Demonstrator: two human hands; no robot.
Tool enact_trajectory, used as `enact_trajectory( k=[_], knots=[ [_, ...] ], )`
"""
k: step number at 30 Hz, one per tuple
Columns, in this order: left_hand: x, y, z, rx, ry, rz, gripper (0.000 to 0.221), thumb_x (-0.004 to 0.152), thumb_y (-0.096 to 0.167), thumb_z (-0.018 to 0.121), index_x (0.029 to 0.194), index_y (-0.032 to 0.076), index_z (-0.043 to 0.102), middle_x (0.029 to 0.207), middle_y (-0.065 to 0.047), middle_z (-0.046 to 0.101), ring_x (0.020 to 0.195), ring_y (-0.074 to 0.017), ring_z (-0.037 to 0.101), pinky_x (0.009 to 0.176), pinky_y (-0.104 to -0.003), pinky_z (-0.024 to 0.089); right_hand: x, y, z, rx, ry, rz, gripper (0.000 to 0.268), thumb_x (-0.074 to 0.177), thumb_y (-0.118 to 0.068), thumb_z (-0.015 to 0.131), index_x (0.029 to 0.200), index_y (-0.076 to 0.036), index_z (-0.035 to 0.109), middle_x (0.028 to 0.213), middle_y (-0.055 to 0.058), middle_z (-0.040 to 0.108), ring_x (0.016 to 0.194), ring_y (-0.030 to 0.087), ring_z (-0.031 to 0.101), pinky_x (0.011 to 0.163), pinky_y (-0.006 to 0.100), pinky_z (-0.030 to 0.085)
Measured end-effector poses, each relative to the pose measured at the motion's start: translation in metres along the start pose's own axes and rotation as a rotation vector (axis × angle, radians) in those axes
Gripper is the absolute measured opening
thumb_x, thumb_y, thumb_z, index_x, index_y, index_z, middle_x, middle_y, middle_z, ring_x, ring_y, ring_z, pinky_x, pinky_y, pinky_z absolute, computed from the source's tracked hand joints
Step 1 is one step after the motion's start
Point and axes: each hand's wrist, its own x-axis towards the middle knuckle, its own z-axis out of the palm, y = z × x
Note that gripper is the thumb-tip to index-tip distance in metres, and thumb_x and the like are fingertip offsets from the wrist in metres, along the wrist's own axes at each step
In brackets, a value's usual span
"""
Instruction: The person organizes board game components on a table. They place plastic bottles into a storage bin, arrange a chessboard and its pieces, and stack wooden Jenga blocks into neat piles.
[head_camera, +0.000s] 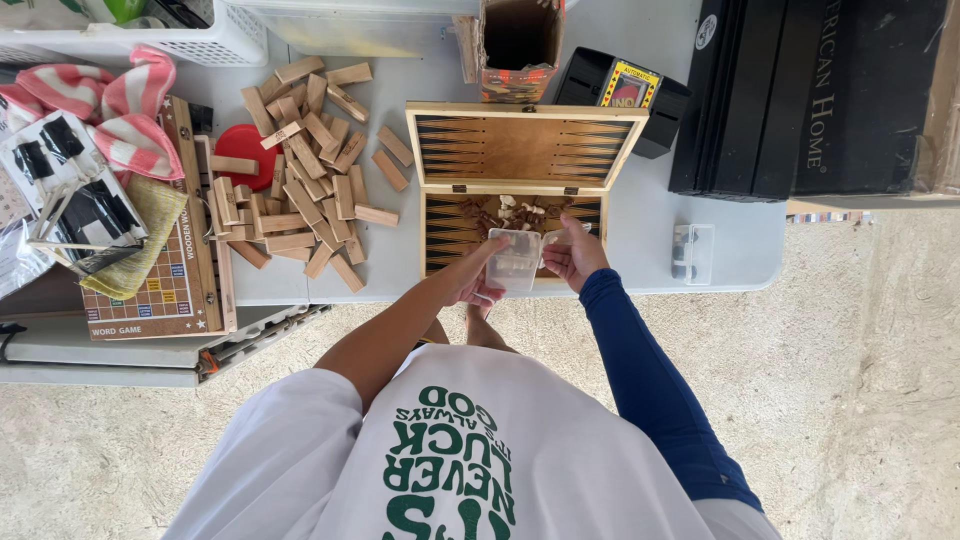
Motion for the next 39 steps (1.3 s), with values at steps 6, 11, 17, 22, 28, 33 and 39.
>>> enact_trajectory(
  k=[6,11,17,22,28,33,39],
  knots=[
    [-0.026,0.012,0.003,0.031,0.009,-0.07,0.111,0.071,0.09,0.048,0.142,0.005,0.057,0.106,-0.019,0.071,0.081,-0.0207,0.072,0.083,-0.045,0.058,-0.011,0.004,-0.007,0.062,-0.042,0.068,0.079,0.097,-0.054,0.071,0.146,0.002,0.045,0.079,0.011,0.071,0.061,0.017,0.071,0.058,0.031,0.062],
    [-0.044,0.026,0.009,0.451,0.15,0.205,0.124,0.063,0.058,0.081,0.158,0.013,0.016,0.129,-0.018,0.06,0.092,-0.0337,0.074,0.09,-0.049,0.061,-0.058,-0.004,-0.009,-0.148,-0.07,-0.131,0.085,0.091,-0.038,0.069,0.155,-0.005,0.023,0.114,0.02,0.061,0.089,0.028,0.069,0.067,0.035,0.064],
    [-0.043,0.033,0.042,0.949,0.215,0.755,0.137,0.062,0.048,0.094,0.162,0.01,0.007,0.164,-0.024,0.029,0.127,-0.0428,0.059,0.104,-0.046,0.052,-0.133,0.001,-0.009,-1.146,-0.154,-1.02,0.102,0.089,-0.033,0.074,0.163,-0.005,0.01,0.148,0.035,0.043,0.129,0.049,0.049,0.095,0.05,0.052],
    [-0.035,0.038,0.074,0.986,0.05,0.969,0.133,0.065,0.045,0.096,0.16,0.009,0.01,0.165,-0.024,0.023,0.136,-0.0462,0.049,0.107,-0.047,0.046,-0.124,0.017,-0.024,-1.064,0.156,-0.891,0.083,0.093,-0.037,0.073,0.161,-0.016,0.031,0.15,0.021,0.049,0.135,0.034,0.053,0.105,0.044,0.055],
    [-0.033,0.114,-0.01,1.147,0.882,1.056,0.098,0.089,0.044,0.084,0.161,0.009,0.027,0.162,-0.023,0.031,0.152,-0.039,0.023,0.123,-0.06,0.021,-0.082,0.0,-0.091,-1.223,0.714,-0.84,0.087,0.098,-0.045,0.072,0.166,-0.012,0.027,0.161,0.033,0.021,0.148,0.051,0.03,0.116,0.064,0.036],
    [-0.043,0.168,-0.087,1.312,0.869,0.623,0.082,0.081,0.036,0.081,0.146,0.006,0.04,0.14,-0.019,0.05,0.136,-0.0373,0.04,0.112,-0.071,0.014,-0.057,0.0,-0.074,-1.507,0.639,-0.534,0.104,0.091,-0.054,0.071,0.162,-0.006,0.011,0.161,0.036,-0.002,0.151,0.055,-0.002,0.116,0.075,0.005],
    [-0.061,0.111,-0.09,1.399,0.709,0.691,0.013,0.102,0.017,0.064,0.114,0.011,0.065,0.111,-0.007,0.068,0.112,-0.0252,0.067,0.106,-0.044,0.055,-0.084,0.003,-0.042,-1.203,0.584,-0.977,0.093,0.102,-0.04,0.068,0.167,-0.002,0.013,0.17,0.031,-0.001,0.161,0.047,0.003,0.127,0.069,0.011]
  ],
)
